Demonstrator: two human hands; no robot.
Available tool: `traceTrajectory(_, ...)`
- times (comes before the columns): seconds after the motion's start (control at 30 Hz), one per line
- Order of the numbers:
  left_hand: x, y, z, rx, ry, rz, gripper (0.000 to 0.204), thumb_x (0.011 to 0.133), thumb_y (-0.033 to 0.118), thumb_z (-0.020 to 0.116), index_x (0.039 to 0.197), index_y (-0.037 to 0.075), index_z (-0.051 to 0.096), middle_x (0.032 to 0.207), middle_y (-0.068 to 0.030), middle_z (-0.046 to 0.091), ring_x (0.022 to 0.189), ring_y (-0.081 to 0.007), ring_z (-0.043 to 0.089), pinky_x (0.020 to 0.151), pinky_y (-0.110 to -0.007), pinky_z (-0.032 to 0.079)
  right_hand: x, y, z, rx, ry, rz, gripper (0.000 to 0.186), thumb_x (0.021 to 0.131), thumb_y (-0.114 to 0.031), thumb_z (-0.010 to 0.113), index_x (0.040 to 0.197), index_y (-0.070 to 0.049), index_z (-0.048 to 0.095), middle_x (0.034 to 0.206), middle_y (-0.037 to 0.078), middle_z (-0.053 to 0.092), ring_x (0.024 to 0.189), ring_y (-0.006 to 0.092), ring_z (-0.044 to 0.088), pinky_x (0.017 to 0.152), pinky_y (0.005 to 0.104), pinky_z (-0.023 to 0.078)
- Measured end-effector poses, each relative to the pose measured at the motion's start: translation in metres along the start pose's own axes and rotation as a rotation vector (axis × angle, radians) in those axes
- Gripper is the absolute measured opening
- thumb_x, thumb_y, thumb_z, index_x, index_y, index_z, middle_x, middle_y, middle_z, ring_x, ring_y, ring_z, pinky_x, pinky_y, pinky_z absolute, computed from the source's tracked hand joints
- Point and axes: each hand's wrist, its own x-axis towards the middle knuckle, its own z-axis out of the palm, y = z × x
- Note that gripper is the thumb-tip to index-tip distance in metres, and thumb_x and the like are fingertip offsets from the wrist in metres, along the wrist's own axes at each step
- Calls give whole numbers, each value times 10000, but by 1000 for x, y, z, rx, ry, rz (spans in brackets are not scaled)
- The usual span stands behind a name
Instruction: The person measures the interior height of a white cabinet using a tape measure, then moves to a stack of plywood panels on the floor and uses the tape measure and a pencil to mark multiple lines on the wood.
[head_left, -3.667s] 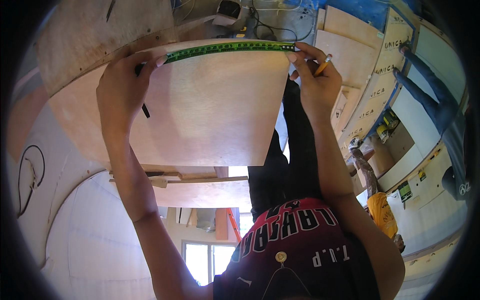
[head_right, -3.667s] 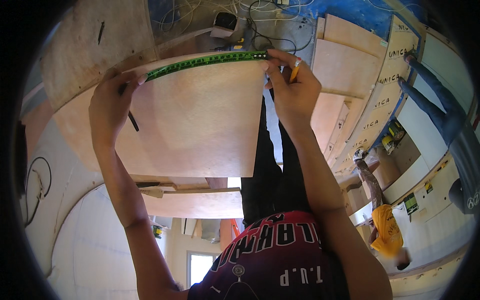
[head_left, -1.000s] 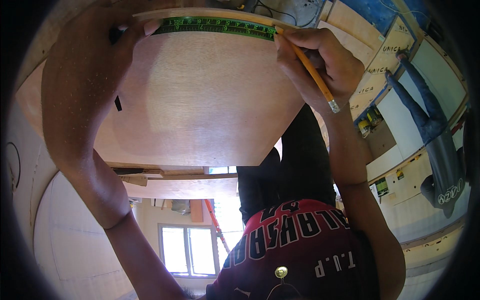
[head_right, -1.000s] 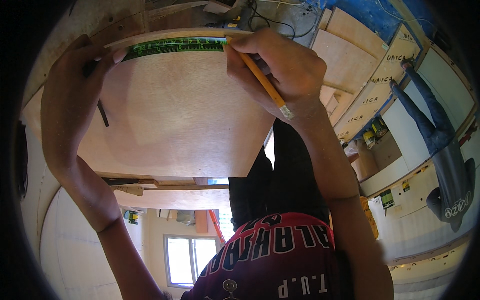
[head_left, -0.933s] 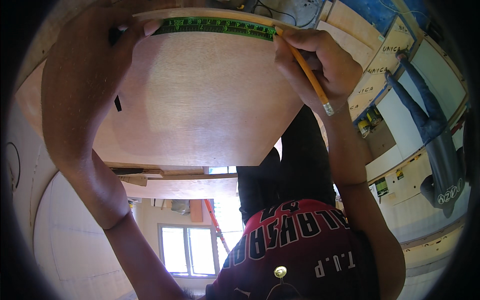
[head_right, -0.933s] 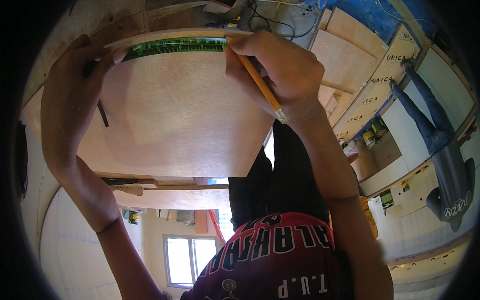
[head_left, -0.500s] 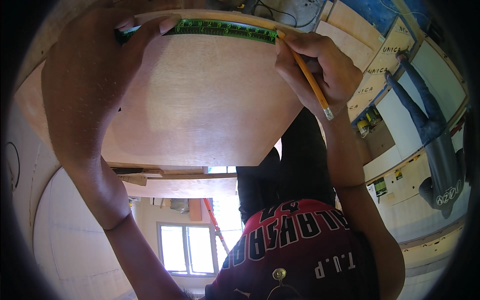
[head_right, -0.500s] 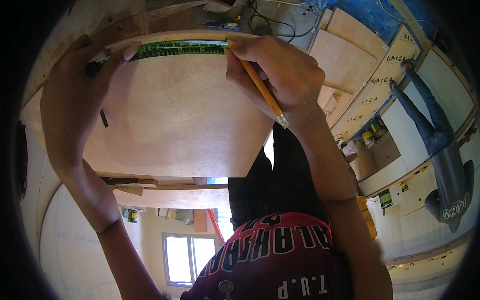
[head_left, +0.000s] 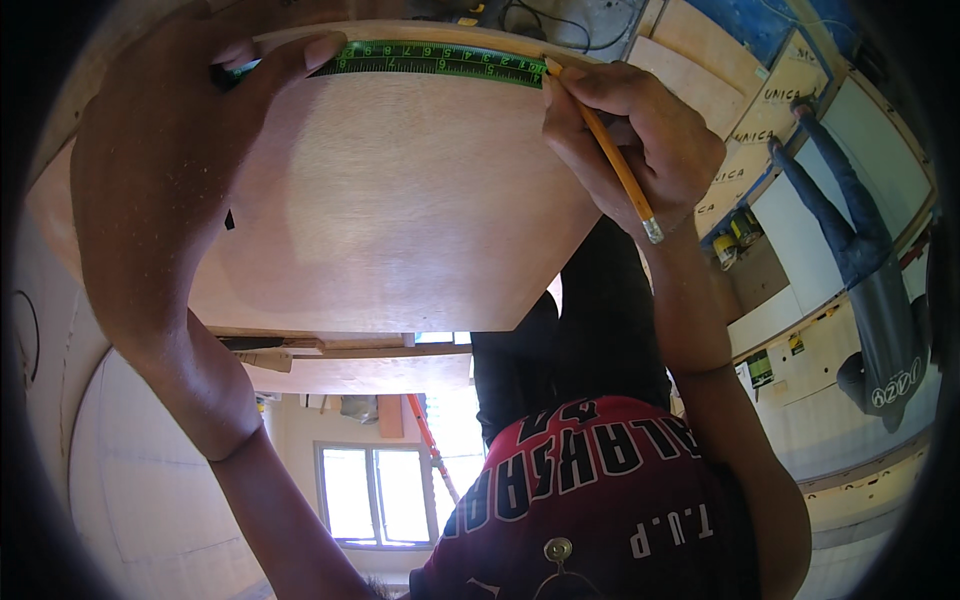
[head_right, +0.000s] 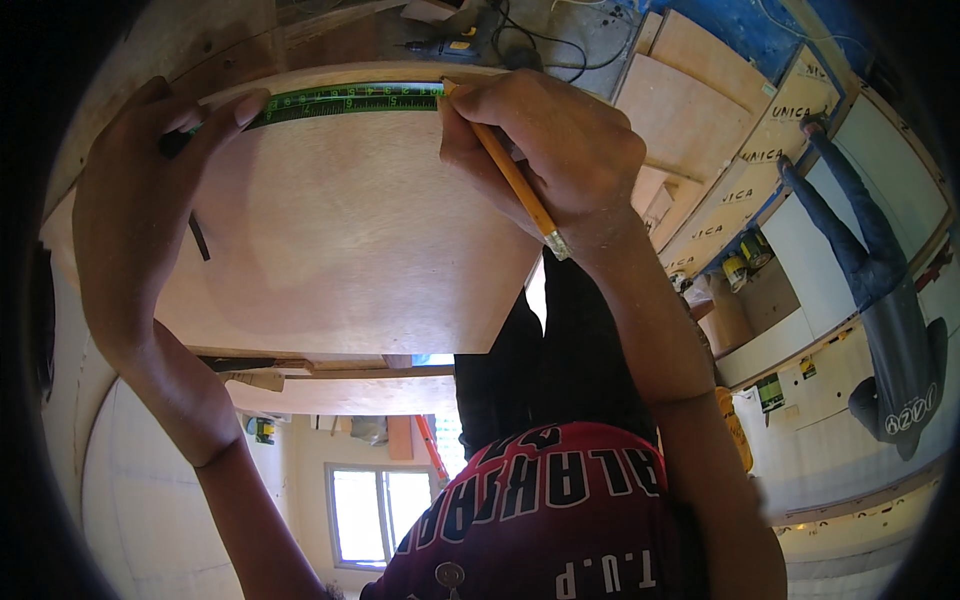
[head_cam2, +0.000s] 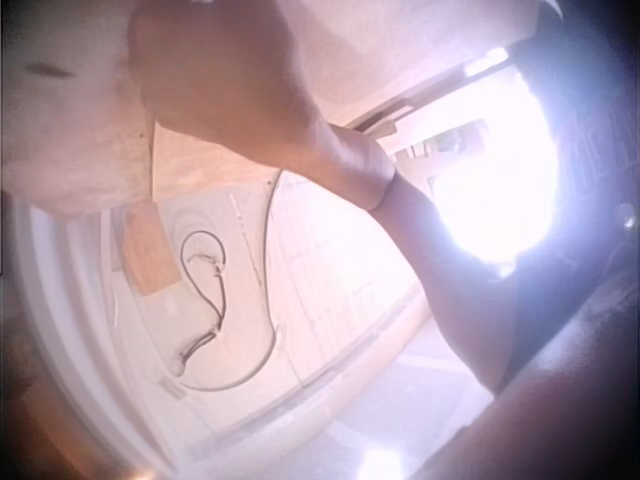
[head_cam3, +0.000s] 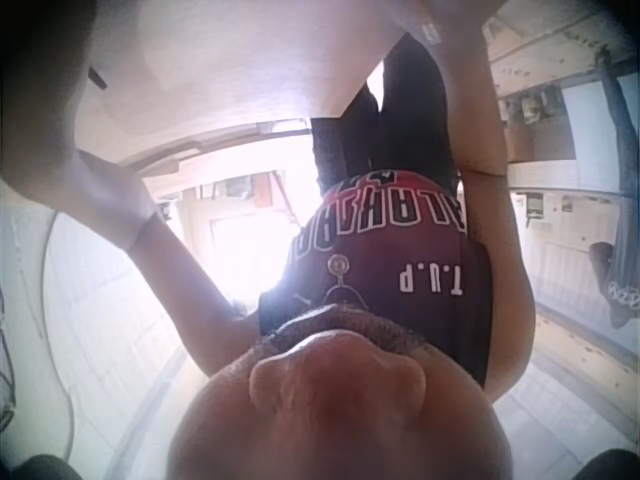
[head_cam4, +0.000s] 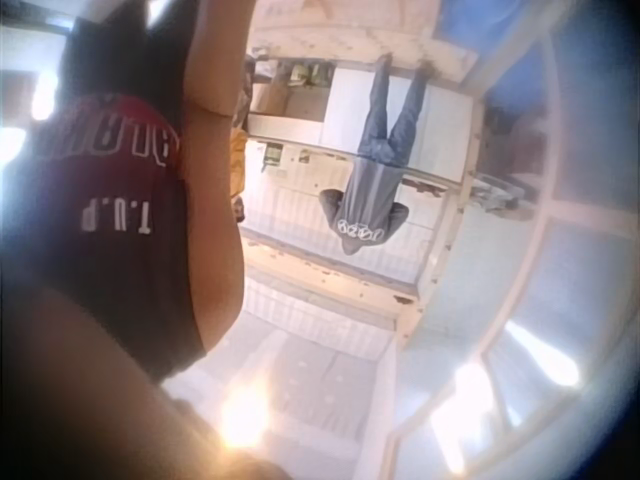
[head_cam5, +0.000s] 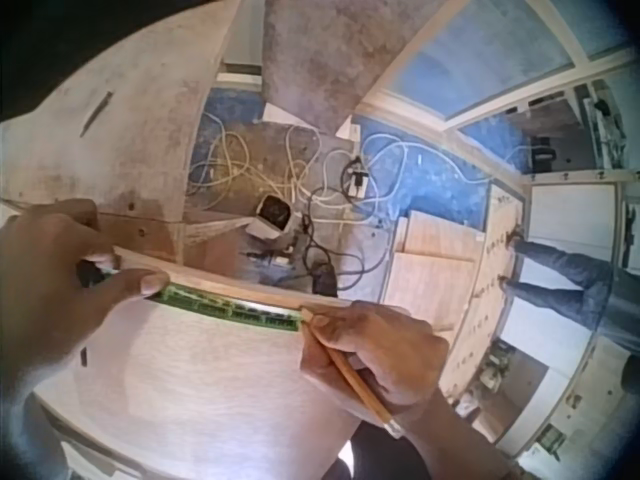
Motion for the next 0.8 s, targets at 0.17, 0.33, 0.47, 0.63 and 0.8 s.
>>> traceTrajectory(0.17,6,-3,-2,45,-108,-24,603,886,619,719,1029,36,782,943,-106,742,817,-196,736,776,-349,548,-10,6,-1,83,-46,-14,301,832,54,834,1082,3,674,820,96,752,589,41,664,518,156,484)
traceTrajectory(0.33,2,-1,-1,42,-40,-18,584,900,610,708,1035,46,782,960,-100,741,811,-200,731,774,-342,549,-18,18,8,186,28,-68,278,885,102,760,1123,39,631,890,155,752,606,60,665,521,168,489)
traceTrajectory(0.47,-5,-10,5,-11,37,94,439,946,476,717,1066,58,772,922,-91,717,764,-218,705,748,-325,549,-12,-1,4,144,-22,18,257,907,119,720,1126,63,597,951,196,748,715,103,729,593,188,556)
traceTrajectory(0.63,-22,-21,18,-135,62,57,306,949,266,750,1215,122,706,1004,-72,694,824,-224,685,776,-333,554,-13,0,11,42,113,78,250,819,-3,836,990,-44,658,836,76,754,657,111,726,565,216,564)
traceTrajectory(0.8,-16,-19,31,231,464,462,316,920,319,748,1212,213,690,1186,-53,687,1086,-251,665,961,-408,542,-10,3,10,107,126,129,210,845,-54,845,970,-58,676,809,51,759,660,119,750,554,216,572)
